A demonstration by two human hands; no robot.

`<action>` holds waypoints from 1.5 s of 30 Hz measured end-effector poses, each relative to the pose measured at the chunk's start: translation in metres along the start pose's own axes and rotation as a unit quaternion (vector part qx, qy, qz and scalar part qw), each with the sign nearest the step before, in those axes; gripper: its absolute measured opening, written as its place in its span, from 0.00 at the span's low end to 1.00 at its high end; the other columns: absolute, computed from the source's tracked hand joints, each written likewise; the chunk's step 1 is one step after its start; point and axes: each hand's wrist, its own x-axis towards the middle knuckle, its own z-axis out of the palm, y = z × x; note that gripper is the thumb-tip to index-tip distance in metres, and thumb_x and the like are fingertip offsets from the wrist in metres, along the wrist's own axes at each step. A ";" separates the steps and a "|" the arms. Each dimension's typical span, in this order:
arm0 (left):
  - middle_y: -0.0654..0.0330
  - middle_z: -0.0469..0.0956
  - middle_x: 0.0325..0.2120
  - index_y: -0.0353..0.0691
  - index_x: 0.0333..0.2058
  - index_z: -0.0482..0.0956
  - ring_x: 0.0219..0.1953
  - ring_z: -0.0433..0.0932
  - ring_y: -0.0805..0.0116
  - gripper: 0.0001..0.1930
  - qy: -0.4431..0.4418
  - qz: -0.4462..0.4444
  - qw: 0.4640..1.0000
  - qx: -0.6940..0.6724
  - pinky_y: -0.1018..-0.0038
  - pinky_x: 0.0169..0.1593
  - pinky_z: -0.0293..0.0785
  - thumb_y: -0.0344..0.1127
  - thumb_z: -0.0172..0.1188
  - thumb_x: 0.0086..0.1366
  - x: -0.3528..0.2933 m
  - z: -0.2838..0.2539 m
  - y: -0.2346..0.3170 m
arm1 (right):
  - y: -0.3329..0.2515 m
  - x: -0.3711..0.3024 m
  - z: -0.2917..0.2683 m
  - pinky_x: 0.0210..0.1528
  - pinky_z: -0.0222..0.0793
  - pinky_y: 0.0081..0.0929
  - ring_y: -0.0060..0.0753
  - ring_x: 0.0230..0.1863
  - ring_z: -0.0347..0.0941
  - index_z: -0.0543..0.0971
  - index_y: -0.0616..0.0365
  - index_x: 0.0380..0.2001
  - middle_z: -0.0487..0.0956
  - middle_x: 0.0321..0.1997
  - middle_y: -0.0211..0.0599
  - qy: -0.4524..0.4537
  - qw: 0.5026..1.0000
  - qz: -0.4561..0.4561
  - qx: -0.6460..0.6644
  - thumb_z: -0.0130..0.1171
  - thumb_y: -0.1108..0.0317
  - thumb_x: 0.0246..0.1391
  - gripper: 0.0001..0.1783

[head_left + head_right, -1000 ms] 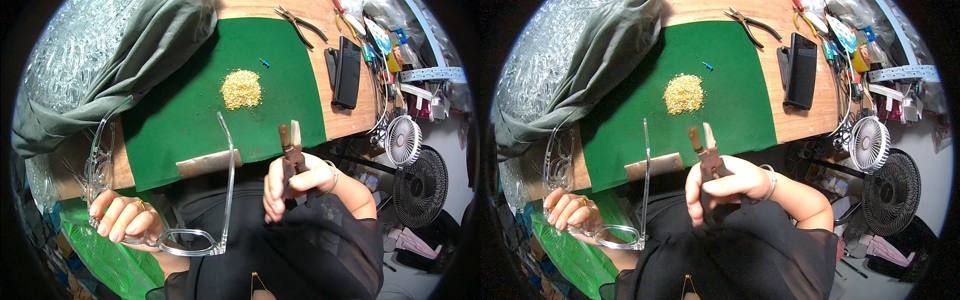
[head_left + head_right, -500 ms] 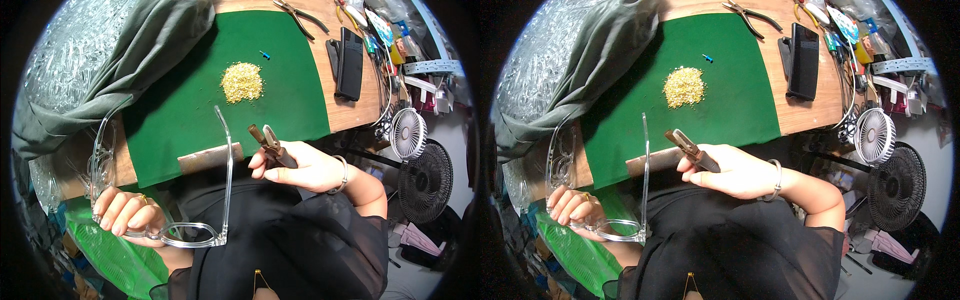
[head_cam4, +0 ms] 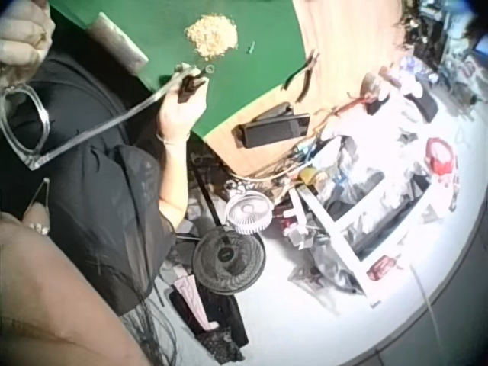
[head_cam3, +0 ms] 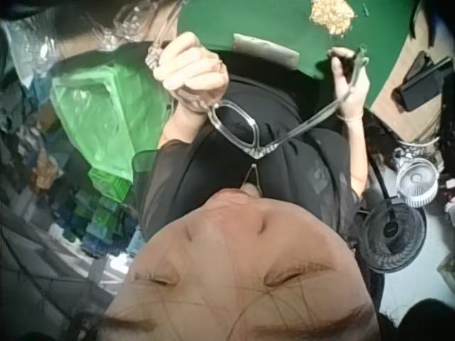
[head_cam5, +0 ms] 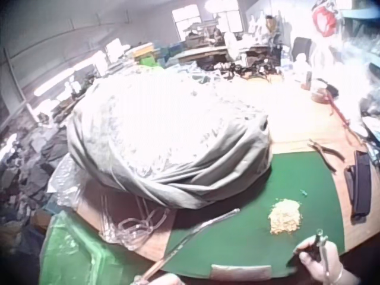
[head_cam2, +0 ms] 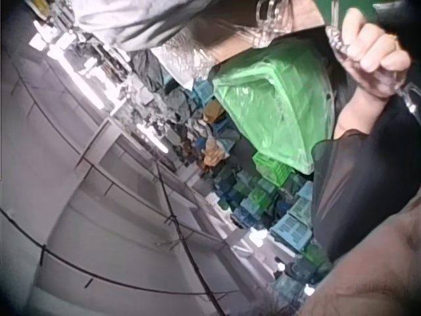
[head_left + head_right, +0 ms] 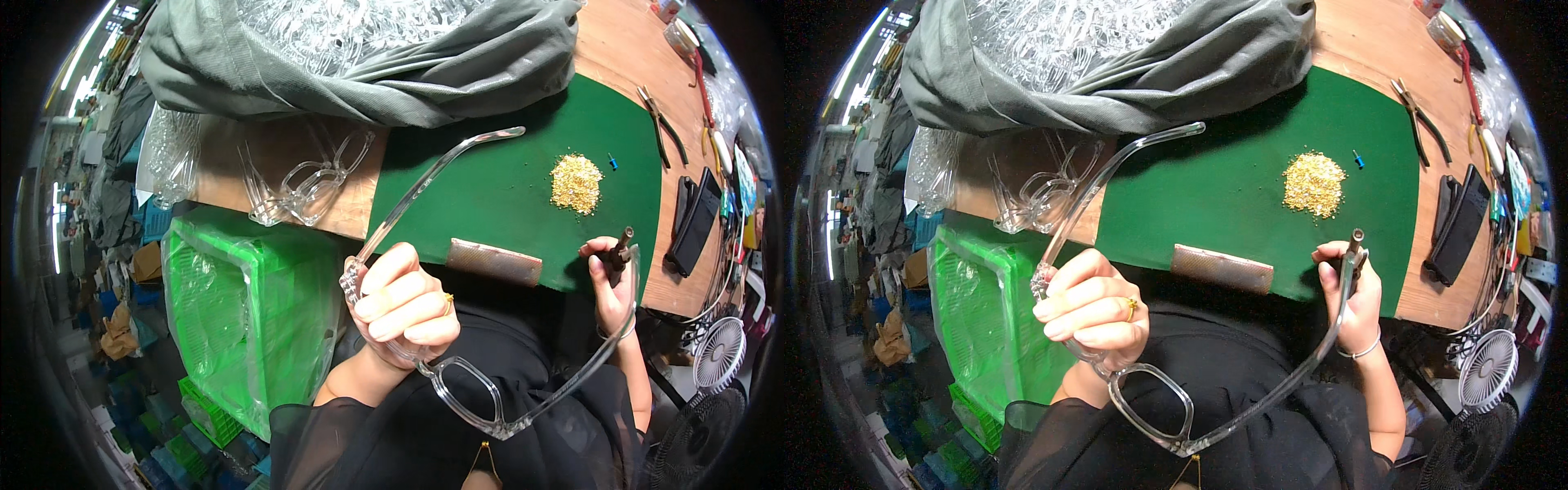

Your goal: The person assembles clear plastic eyeglass frames by hand, inserting small components into the frame and adjusting the temples. They handle multiple frames sequentially on a green work mat in a cluttered workshop.

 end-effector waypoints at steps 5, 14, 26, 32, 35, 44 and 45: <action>0.69 0.75 0.17 0.48 0.20 0.64 0.21 0.73 0.77 0.14 -0.055 -0.049 0.996 -0.051 0.78 0.32 0.64 0.43 0.53 0.61 0.003 -0.007 0.004 | -0.004 -0.002 -0.001 0.44 0.64 0.22 0.26 0.37 0.69 0.71 0.64 0.34 0.73 0.33 0.36 -0.034 0.998 -0.028 -0.042 0.51 0.73 0.51 0.07; 0.68 0.75 0.17 0.47 0.21 0.64 0.21 0.73 0.76 0.13 -0.059 -0.042 0.995 -0.065 0.76 0.33 0.65 0.42 0.54 0.61 0.004 -0.007 0.005 | -0.003 0.002 0.000 0.45 0.63 0.21 0.24 0.38 0.68 0.71 0.63 0.35 0.73 0.34 0.35 -0.040 0.999 0.003 -0.020 0.52 0.74 0.52 0.07; 0.55 0.76 0.24 0.36 0.32 0.75 0.25 0.75 0.63 0.10 -0.019 0.076 0.918 0.389 0.66 0.29 0.69 0.36 0.57 0.56 0.001 0.024 0.011 | 0.006 0.004 -0.006 0.41 0.64 0.20 0.23 0.36 0.68 0.72 0.64 0.34 0.73 0.32 0.34 -0.041 0.999 -0.015 0.005 0.55 0.69 0.52 0.09; 0.49 0.78 0.30 0.28 0.37 0.75 0.32 0.77 0.64 0.14 0.017 0.056 0.451 0.891 0.74 0.39 0.71 0.31 0.61 0.54 0.012 0.017 -0.002 | -0.004 0.009 -0.001 0.39 0.63 0.16 0.18 0.33 0.66 0.70 0.64 0.36 0.72 0.32 0.30 -0.051 0.997 0.023 0.046 0.51 0.77 0.52 0.07; 0.52 0.78 0.31 0.29 0.38 0.75 0.34 0.77 0.65 0.14 0.067 0.061 0.522 0.848 0.76 0.40 0.71 0.29 0.62 0.53 0.008 0.008 -0.007 | -0.002 0.006 -0.002 0.39 0.64 0.17 0.19 0.34 0.67 0.71 0.66 0.35 0.72 0.31 0.32 -0.056 0.998 -0.006 0.013 0.52 0.75 0.52 0.07; 0.54 0.78 0.25 0.31 0.36 0.77 0.28 0.78 0.64 0.16 0.003 0.004 0.368 0.930 0.76 0.34 0.72 0.28 0.65 0.46 0.012 0.014 -0.024 | -0.011 -0.003 0.005 0.41 0.64 0.19 0.20 0.36 0.67 0.71 0.66 0.36 0.72 0.34 0.32 -0.015 0.999 -0.001 0.047 0.51 0.75 0.54 0.07; 0.54 0.79 0.25 0.30 0.36 0.77 0.29 0.78 0.64 0.16 -0.017 -0.008 0.327 0.945 0.75 0.34 0.72 0.28 0.66 0.45 0.011 0.015 -0.029 | -0.019 -0.004 0.007 0.42 0.64 0.20 0.20 0.37 0.67 0.71 0.65 0.36 0.72 0.35 0.33 -0.049 0.995 0.004 0.089 0.51 0.74 0.54 0.07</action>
